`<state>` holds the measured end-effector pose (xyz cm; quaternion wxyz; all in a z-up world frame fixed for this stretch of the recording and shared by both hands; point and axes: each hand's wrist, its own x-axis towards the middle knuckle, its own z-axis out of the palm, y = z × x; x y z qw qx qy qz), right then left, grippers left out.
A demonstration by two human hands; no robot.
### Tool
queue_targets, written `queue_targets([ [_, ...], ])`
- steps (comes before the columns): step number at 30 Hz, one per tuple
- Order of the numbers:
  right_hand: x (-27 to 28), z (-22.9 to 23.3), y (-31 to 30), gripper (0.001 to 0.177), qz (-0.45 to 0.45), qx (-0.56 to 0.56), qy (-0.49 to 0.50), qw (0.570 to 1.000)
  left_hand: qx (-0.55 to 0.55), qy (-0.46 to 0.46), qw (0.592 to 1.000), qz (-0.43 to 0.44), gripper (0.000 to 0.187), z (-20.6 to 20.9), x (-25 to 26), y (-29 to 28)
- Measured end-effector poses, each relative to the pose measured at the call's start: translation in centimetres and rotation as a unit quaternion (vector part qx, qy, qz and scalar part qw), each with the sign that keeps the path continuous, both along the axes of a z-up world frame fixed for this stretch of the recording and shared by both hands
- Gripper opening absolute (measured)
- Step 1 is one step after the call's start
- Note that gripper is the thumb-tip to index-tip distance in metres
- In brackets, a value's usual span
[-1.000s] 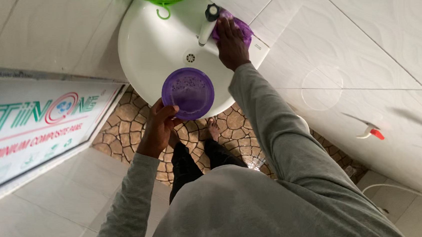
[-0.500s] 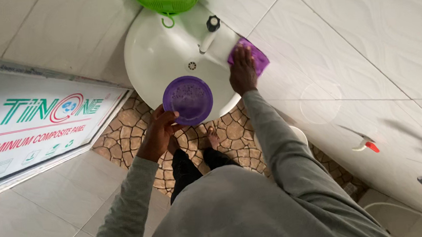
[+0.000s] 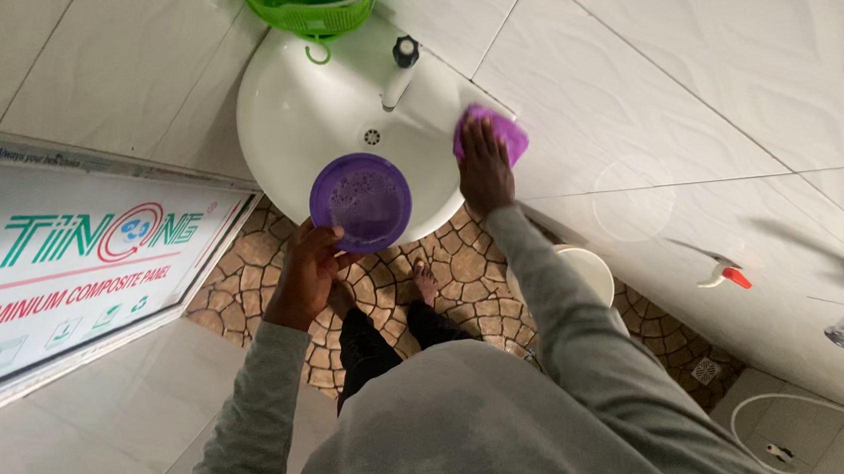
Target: The person prepares a cleaning solution by mixing a white liquid from a bottle and a white powder from a container into a bucket of water, then uses the solution and a purple cloth to wipe the sink and surrounding surfaces.
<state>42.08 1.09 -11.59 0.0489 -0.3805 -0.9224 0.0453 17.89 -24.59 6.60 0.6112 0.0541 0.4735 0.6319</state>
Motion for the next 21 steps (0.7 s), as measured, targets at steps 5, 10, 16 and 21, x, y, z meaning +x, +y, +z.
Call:
queue_targets([
  [5,-1.9,0.3,-0.3,0.056,-0.042,0.026,-0.107,0.993,0.007,-0.014,1.0,0.015,0.046,-0.8,-0.1,-1.5],
  [10,-9.9,3.5,2.5,0.055,-0.147,-0.109,-0.108,0.977,0.038,-0.011,0.999,0.023,0.039,-2.0,-0.8,-3.7],
  [16,-14.4,-2.0,6.2,0.041,-0.069,0.022,-0.074,0.995,-0.012,-0.035,0.999,0.01,0.043,-3.1,-3.0,-5.9],
  [21,-11.5,-0.8,0.8,0.046,-0.179,0.065,0.103,0.976,-0.019,-0.034,0.999,-0.037,0.046,-2.2,-7.7,-4.1],
])
